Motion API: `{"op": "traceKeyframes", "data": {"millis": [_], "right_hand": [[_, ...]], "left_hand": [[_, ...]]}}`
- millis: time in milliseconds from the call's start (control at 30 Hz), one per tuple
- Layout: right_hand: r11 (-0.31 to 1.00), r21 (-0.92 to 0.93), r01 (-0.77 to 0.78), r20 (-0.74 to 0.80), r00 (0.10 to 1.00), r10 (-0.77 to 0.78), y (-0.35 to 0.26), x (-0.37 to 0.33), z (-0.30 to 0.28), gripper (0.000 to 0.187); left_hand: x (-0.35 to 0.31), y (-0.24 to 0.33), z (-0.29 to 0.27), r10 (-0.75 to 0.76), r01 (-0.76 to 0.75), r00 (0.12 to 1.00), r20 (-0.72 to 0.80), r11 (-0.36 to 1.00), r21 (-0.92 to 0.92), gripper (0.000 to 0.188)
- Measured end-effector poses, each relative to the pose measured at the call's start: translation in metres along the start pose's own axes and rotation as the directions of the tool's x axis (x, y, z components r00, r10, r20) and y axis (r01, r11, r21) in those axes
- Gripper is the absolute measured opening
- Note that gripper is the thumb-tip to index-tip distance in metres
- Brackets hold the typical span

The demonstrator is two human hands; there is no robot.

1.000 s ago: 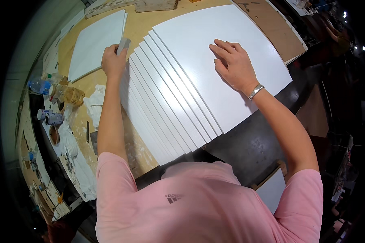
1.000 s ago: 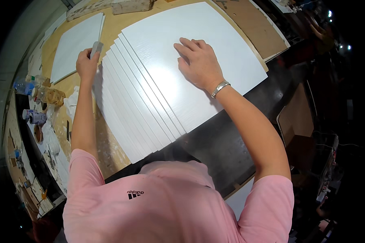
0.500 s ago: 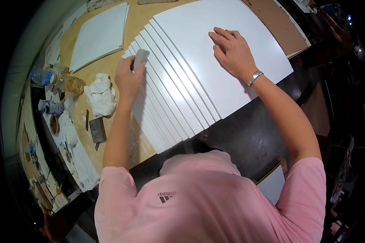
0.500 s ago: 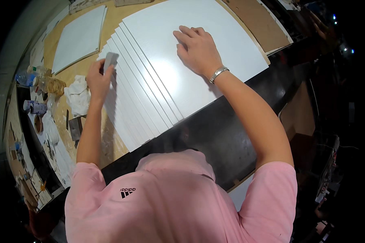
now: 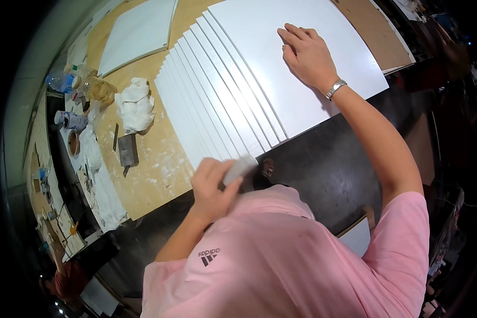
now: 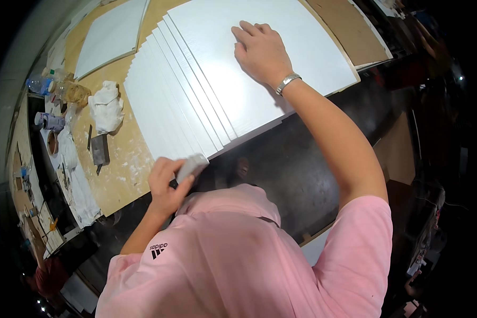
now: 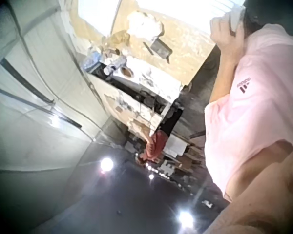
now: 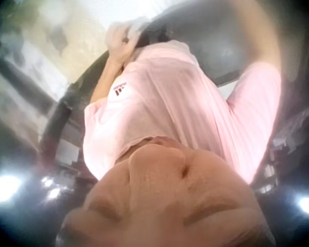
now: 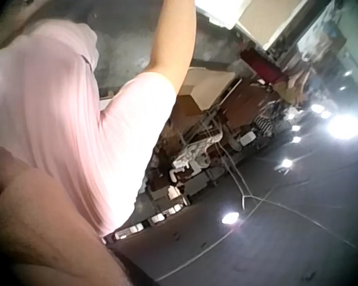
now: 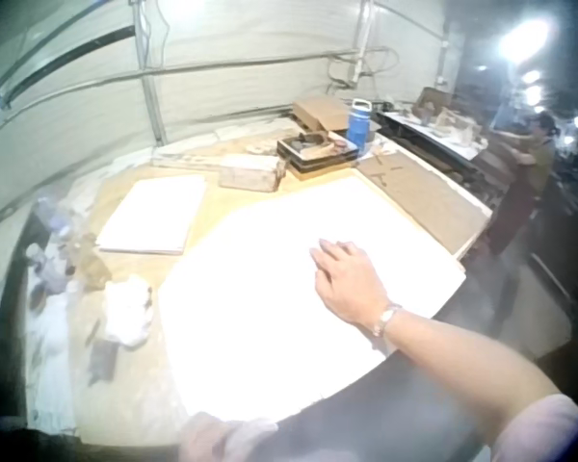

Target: The person aligns a stack of white slats on a workbench and uses a sanding block to smooth the edges. They then apply a white substance to the slats using a small tool and wipe the surface with a cloth.

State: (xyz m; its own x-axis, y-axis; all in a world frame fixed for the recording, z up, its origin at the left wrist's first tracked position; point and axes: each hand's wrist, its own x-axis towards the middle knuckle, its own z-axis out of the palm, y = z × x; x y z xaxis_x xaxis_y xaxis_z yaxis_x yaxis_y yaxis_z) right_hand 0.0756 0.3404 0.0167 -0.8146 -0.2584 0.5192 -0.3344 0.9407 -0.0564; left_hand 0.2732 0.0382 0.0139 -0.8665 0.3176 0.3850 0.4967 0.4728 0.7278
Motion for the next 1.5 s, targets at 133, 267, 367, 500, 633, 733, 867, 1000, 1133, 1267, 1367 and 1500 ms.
{"op": "traceKeyframes", "data": {"millis": [133, 267, 367, 500, 633, 733, 867, 1000, 1133, 1267, 1367, 1500], "right_hand": [[1.0, 0.013, -0.025, 0.033, 0.999, 0.025, -0.002, -0.001, -0.004, 0.039], [0.997, 0.047, -0.06, 0.062, 0.996, 0.057, -0.005, 0.002, -0.008, 0.039], [0.994, 0.064, -0.088, 0.093, 0.992, 0.082, -0.006, 0.003, -0.014, 0.039], [0.986, 0.109, -0.125, 0.127, 0.986, 0.111, -0.012, 0.008, -0.019, 0.039], [0.975, 0.136, -0.177, 0.158, 0.975, 0.155, -0.016, 0.012, -0.024, 0.039], [0.964, 0.162, -0.208, 0.167, 0.969, 0.181, -0.018, 0.014, -0.022, 0.039], [0.963, 0.145, -0.228, 0.161, 0.966, 0.204, -0.017, 0.013, -0.022, 0.04], [0.962, 0.139, -0.235, 0.163, 0.964, 0.212, -0.018, 0.013, -0.023, 0.041], [0.967, 0.135, -0.214, 0.156, 0.969, 0.192, -0.018, 0.015, -0.02, 0.041], [0.97, 0.129, -0.204, 0.149, 0.972, 0.184, -0.015, 0.011, -0.02, 0.04], [0.975, 0.129, -0.181, 0.132, 0.977, 0.164, -0.012, 0.009, -0.017, 0.039], [0.989, 0.089, -0.119, 0.079, 0.991, 0.113, -0.007, 0.003, -0.011, 0.038]], "left_hand": [[0.02, -0.026, 0.001, -0.072, 0.078, 0.991, -0.114, 0.996, 0.051, 0.026], [0.041, -0.059, 0.008, -0.136, 0.153, 0.975, -0.175, 0.984, 0.088, 0.025], [0.083, -0.095, 0.004, -0.147, 0.178, 0.957, -0.249, 0.978, 0.11, 0.023], [0.148, -0.152, -0.014, -0.179, 0.228, 0.924, -0.339, 0.967, 0.11, 0.024], [0.207, -0.21, -0.03, -0.18, 0.247, 0.918, -0.353, 0.957, 0.153, 0.028], [0.239, -0.246, -0.043, -0.205, 0.287, 0.925, -0.321, 0.929, 0.234, 0.03], [0.254, -0.255, -0.055, -0.194, 0.278, 0.923, -0.332, 0.933, 0.227, 0.03], [0.239, -0.246, -0.063, -0.198, 0.252, 0.923, -0.329, 0.959, 0.13, 0.03], [0.215, -0.25, -0.052, -0.193, 0.211, 0.929, -0.316, 0.977, 0.023, 0.028], [0.181, -0.224, -0.034, -0.178, 0.166, 0.946, -0.27, 0.984, -0.067, 0.027], [0.144, -0.191, -0.024, -0.166, 0.156, 0.957, -0.236, 0.986, -0.06, 0.027], [0.083, -0.13, -0.014, -0.104, 0.102, 0.985, -0.14, 0.995, -0.023, 0.028]]}}
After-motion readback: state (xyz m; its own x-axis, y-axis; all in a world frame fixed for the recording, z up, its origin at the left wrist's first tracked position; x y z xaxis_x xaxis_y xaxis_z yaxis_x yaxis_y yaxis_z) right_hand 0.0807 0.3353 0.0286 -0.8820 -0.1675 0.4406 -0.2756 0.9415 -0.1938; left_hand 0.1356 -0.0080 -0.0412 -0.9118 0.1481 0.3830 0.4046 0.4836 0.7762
